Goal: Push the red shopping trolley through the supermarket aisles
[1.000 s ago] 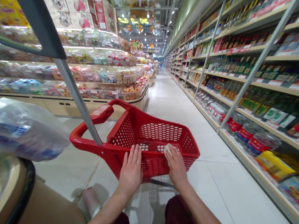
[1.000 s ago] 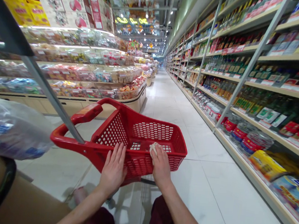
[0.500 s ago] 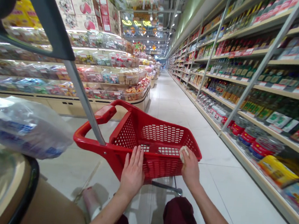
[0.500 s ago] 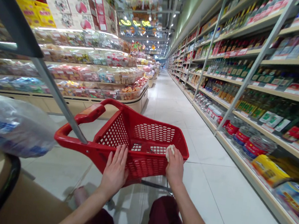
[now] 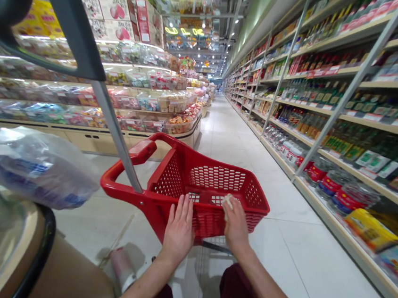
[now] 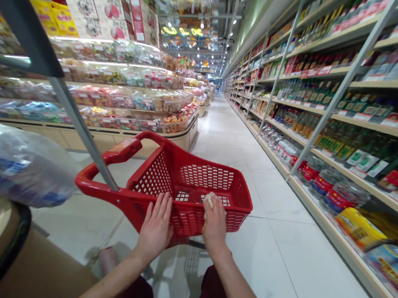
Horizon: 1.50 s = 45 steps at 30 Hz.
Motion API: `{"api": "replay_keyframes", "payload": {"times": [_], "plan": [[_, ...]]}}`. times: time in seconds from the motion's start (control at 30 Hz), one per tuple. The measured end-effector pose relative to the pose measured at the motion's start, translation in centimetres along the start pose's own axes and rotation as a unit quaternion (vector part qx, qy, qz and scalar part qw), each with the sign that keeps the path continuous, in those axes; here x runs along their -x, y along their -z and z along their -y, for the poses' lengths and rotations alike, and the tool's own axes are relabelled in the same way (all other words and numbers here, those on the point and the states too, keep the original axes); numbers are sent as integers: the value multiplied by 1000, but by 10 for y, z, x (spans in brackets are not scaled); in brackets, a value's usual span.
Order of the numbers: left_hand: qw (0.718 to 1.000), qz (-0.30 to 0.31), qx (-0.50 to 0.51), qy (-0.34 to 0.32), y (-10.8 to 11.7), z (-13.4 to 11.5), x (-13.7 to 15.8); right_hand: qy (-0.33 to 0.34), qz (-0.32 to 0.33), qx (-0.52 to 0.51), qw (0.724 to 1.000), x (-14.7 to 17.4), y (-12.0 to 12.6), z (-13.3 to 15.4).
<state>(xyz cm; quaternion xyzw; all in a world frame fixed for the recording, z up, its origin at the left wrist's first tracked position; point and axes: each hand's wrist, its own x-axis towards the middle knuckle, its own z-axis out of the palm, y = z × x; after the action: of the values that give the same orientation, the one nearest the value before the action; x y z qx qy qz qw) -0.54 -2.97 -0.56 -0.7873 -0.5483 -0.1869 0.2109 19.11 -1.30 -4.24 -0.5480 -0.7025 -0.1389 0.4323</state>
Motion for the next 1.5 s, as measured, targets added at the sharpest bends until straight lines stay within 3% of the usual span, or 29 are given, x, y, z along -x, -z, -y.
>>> {"api": "replay_keyframes", "payload": {"times": [0.13, 0.3, 0.47, 0.6, 0.67, 0.83, 1.0, 1.07, 1.2, 1.27, 1.43, 1.5], "plan": [[1000, 0, -5, -9, -1, 2, 1, 47, 27, -36, 998, -6, -9, 20], [1000, 18, -7, -10, 2, 1, -4, -28, -11, -6, 1000, -15, -9, 8], [1000, 22, -12, 5, 3, 1, -9, 59, 34, -19, 998, -18, -12, 11], [1000, 18, -14, -3, 1, 3, -8, -16, -21, 9, 1000, -16, -7, -9], [1000, 11, -14, 1, 0, 2, -8, -28, -31, 3, 999, -15, -10, -3], [1000, 5, -17, 0, 0, 5, -7, 64, 13, -40, 997, -17, -17, 25], [1000, 3, -22, -11, -2, 5, -6, 9, -34, 9, 999, -9, -4, -12], [1000, 4, -16, 0, -4, 2, -7, -5, -42, 12, 999, -7, -5, -9], [1000, 11, -4, 8, -5, 0, -10, 56, -1, -25, 998, -7, -15, 15], [1000, 14, -4, -1, -4, 2, -9, 59, -6, -15, 998, -8, -13, 10], [1000, 11, 0, 5, -5, -6, -9, -24, -42, 34, 998, -3, -1, -19], [1000, 17, 4, 18, -6, -12, -9, -2, -18, 20, 1000, -2, -2, -17]]}}
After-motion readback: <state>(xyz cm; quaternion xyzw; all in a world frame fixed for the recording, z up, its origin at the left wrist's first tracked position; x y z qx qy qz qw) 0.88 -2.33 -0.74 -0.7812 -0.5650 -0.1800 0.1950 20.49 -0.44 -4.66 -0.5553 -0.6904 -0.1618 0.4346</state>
